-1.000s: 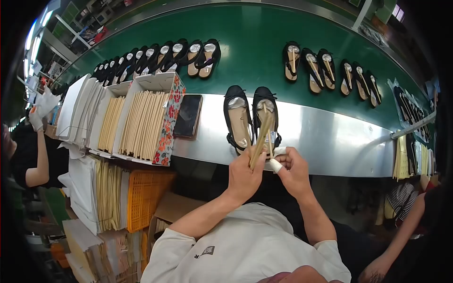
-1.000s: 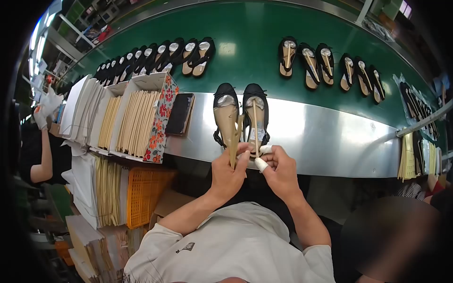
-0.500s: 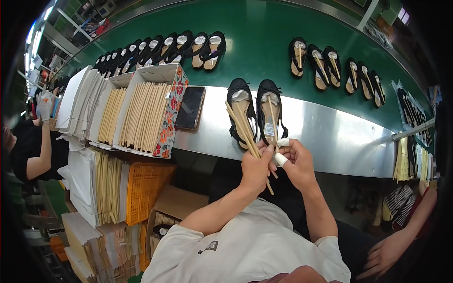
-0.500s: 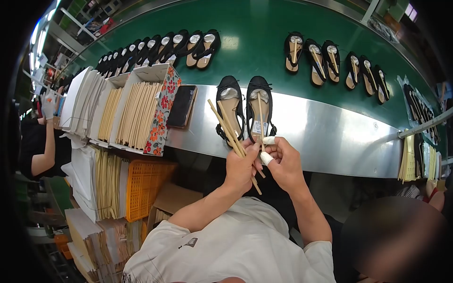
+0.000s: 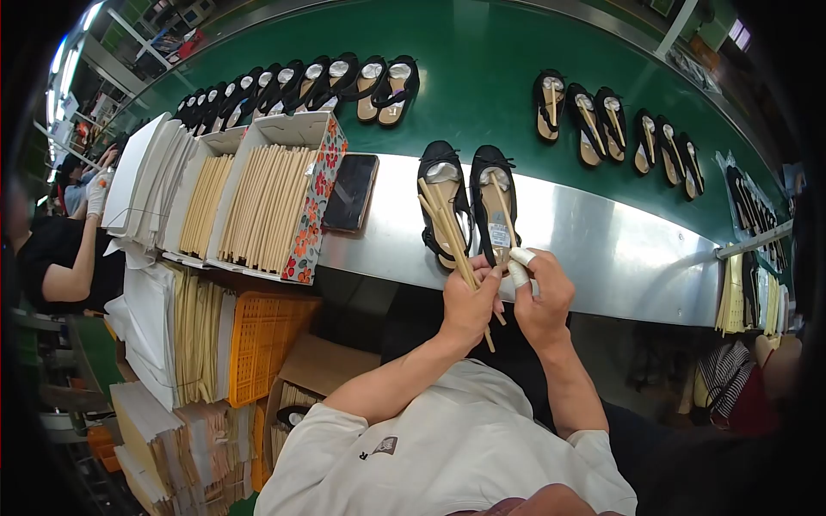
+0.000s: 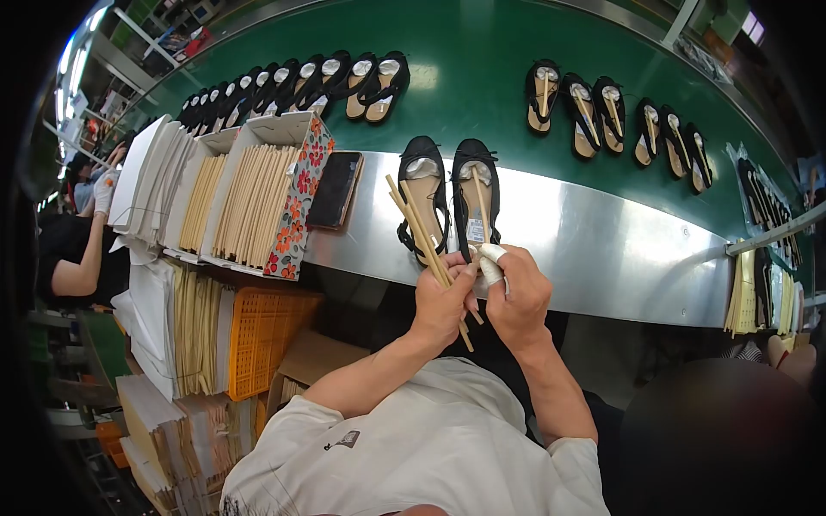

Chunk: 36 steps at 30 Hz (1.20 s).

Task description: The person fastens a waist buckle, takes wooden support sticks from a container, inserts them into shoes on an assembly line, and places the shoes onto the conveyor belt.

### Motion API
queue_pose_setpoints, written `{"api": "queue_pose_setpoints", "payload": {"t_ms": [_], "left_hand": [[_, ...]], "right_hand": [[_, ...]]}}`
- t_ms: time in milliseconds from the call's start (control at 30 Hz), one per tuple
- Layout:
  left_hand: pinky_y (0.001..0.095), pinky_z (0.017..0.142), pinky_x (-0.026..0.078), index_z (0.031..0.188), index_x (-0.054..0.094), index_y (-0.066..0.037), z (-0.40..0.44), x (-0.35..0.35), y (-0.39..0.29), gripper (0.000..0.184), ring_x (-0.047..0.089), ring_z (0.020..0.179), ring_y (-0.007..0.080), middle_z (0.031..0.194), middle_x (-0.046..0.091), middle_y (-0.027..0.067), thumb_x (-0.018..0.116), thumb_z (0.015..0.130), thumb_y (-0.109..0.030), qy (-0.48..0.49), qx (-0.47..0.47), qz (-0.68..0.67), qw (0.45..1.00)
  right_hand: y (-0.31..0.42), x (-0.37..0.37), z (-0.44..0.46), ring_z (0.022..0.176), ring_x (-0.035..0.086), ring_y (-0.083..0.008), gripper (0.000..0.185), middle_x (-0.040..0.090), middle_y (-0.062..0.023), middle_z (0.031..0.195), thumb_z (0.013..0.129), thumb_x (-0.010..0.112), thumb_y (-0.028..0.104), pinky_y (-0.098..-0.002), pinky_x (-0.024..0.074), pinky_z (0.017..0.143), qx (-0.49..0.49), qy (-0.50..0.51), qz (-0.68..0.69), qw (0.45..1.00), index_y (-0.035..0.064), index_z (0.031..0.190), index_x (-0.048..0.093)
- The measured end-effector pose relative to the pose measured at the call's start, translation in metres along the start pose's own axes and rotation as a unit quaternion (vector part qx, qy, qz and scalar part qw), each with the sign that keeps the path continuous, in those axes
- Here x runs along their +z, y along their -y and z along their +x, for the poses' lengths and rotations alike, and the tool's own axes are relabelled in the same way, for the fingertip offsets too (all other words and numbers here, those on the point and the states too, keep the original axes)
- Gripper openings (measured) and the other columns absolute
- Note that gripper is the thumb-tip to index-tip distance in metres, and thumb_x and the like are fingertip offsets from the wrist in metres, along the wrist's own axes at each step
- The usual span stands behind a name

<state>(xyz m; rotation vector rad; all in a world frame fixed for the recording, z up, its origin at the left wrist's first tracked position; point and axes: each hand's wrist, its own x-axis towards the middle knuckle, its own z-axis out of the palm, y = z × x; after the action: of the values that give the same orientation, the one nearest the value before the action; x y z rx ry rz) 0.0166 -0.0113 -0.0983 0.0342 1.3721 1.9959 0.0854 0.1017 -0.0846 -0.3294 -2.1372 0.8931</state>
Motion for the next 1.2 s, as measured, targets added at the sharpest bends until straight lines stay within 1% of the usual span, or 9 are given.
{"api": "queue_pose_setpoints", "payload": {"t_ms": [233, 333, 400, 700, 733, 867, 967, 1033, 1200], "left_hand": [[0.0219, 0.045, 0.043, 0.117, 0.062, 0.006, 0.003, -0.005, -0.001, 0.022, 0.057, 0.053, 0.007, 0.082, 0.068, 0.0033, 0.066, 0.104, -0.011, -0.006, -0.004, -0.017, 1.0], [0.0217, 0.042, 0.04, 0.12, 0.06, 0.007, 0.003, -0.009, 0.001, 0.028, 0.057, 0.05, 0.0074, 0.079, 0.065, 0.0029, 0.067, 0.104, -0.016, 0.005, -0.052, -0.025, 0.998], [0.022, 0.04, 0.038, 0.124, 0.057, 0.006, -0.002, -0.007, -0.006, 0.037, 0.056, 0.049, 0.0075, 0.076, 0.063, 0.002, 0.069, 0.104, -0.022, 0.014, -0.071, -0.039, 0.997], [0.0215, 0.039, 0.038, 0.127, 0.055, 0.004, -0.006, 0.001, 0.001, 0.043, 0.055, 0.048, 0.0072, 0.082, 0.067, 0.003, 0.07, 0.105, -0.03, -0.003, -0.028, -0.008, 1.0], [0.0216, 0.039, 0.038, 0.125, 0.057, 0.003, -0.006, 0.003, 0.0, 0.04, 0.055, 0.048, 0.0072, 0.084, 0.069, 0.0037, 0.07, 0.105, -0.029, -0.017, -0.03, -0.019, 0.999], [0.0223, 0.04, 0.039, 0.138, 0.048, 0.006, -0.004, -0.003, 0.005, 0.054, 0.058, 0.052, 0.0098, 0.094, 0.073, 0.0088, 0.07, 0.105, -0.031, -0.003, -0.065, -0.03, 0.997], [0.0224, 0.04, 0.038, 0.135, 0.05, 0.005, -0.004, -0.001, 0.003, 0.049, 0.057, 0.051, 0.0104, 0.091, 0.072, 0.0082, 0.069, 0.106, -0.029, -0.014, -0.064, -0.041, 0.997], [0.0228, 0.039, 0.037, 0.111, 0.064, 0.0, -0.003, 0.003, 0.003, 0.026, 0.056, 0.048, 0.0088, 0.081, 0.068, 0.004, 0.069, 0.105, -0.025, -0.036, -0.062, -0.049, 0.996], [0.0233, 0.039, 0.037, 0.105, 0.064, -0.001, 0.006, -0.004, 0.015, 0.023, 0.056, 0.048, 0.0092, 0.077, 0.066, 0.0036, 0.065, 0.107, -0.024, -0.02, -0.069, -0.036, 0.997]], "right_hand": [[-0.009, 0.004, -0.003, 0.085, 0.07, -0.0349, 0.03, 0.071, -0.0168, 0.101, 0.079, 0.065, -0.014, -0.0404, 0.0562, 0.073, -0.1, 0.029, -0.077, 0.992, -0.0011, 0.106, 0.071], [-0.006, 0.002, -0.005, 0.085, 0.069, -0.0321, 0.029, 0.071, -0.0155, 0.101, 0.081, 0.065, -0.012, -0.038, 0.0554, 0.075, -0.04, 0.05, -0.035, 0.997, -0.0011, 0.107, 0.071], [0.006, -0.005, 0.0, 0.08, 0.071, -0.0321, 0.026, 0.072, -0.0159, 0.1, 0.086, 0.064, -0.01, -0.0396, 0.0572, 0.075, 0.091, 0.096, 0.05, 0.99, -0.0025, 0.109, 0.071], [-0.007, -0.007, -0.01, 0.089, 0.072, -0.0206, 0.046, 0.072, -0.0139, 0.106, 0.093, 0.062, -0.004, -0.0325, 0.0558, 0.077, 0.146, 0.07, 0.033, 0.986, -0.0044, 0.139, 0.058], [-0.008, -0.005, -0.012, 0.09, 0.071, -0.0172, 0.043, 0.071, -0.0118, 0.104, 0.099, 0.06, 0.0, -0.0305, 0.0562, 0.078, 0.232, 0.105, 0.108, 0.961, -0.0045, 0.142, 0.056], [-0.017, 0.003, -0.018, 0.09, 0.069, -0.0147, 0.041, 0.069, -0.0086, 0.101, 0.104, 0.058, 0.003, -0.029, 0.0567, 0.08, 0.272, 0.108, 0.205, 0.934, -0.0045, 0.144, 0.053], [-0.019, 0.006, -0.02, 0.089, 0.068, -0.0137, 0.041, 0.066, -0.0066, 0.098, 0.105, 0.059, 0.004, -0.0286, 0.0572, 0.08, 0.269, 0.12, 0.205, 0.934, -0.0049, 0.145, 0.052], [-0.02, 0.007, -0.022, 0.088, 0.068, -0.0134, 0.041, 0.067, -0.0069, 0.097, 0.104, 0.059, 0.004, -0.0285, 0.0564, 0.079, 0.27, 0.115, 0.215, 0.931, -0.0059, 0.144, 0.052], [-0.018, 0.004, -0.024, 0.085, 0.066, -0.0124, 0.04, 0.067, -0.0065, 0.094, 0.104, 0.059, 0.005, -0.0284, 0.0549, 0.075, 0.251, 0.134, 0.151, 0.947, -0.0055, 0.142, 0.053]]}}
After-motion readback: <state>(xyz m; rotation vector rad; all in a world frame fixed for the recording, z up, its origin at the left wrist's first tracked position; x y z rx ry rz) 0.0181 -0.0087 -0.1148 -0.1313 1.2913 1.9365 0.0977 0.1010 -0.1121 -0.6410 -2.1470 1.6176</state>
